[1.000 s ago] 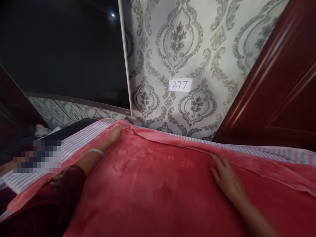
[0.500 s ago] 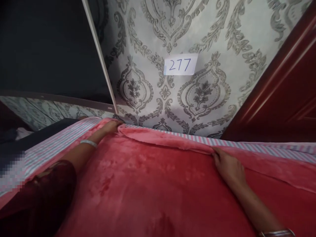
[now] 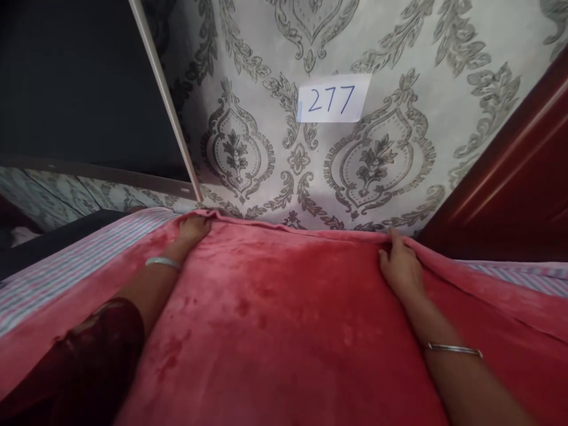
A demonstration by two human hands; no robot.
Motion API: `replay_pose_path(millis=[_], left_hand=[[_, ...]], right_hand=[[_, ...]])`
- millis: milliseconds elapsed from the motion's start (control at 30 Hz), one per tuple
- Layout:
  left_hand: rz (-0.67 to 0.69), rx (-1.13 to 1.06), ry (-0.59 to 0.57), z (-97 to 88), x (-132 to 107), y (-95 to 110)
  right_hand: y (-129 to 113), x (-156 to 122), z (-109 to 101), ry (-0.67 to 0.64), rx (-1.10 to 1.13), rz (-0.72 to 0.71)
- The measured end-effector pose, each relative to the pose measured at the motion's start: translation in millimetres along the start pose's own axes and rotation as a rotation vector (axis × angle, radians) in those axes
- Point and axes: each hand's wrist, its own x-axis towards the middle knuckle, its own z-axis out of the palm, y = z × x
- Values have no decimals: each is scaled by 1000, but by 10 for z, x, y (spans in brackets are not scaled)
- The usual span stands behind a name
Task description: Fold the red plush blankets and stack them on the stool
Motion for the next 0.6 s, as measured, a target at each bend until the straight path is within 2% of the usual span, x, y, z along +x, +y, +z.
replay_pose_path(millis=[67,133,233,400,500,600], left_hand=[[12,52,-49,34,-34,-39],[-10,68,-70,12,-42,-111],[-119,75,-60,-82,-33,-298],[-254,16,3,-216,6,-641],[-280,-39,41,-212,66,-728],[-315,-85,37,-185,121,-733]], right_hand=[[23,-40,6,-6,-85,-113],[105,-37,35,-58,-136,-155],[268,30,152,-172,-145,-103],[375,109,301,-182,-118,-86],[341,92,270,-195,-134,-71],[288,61,208,-222,-158,-65]])
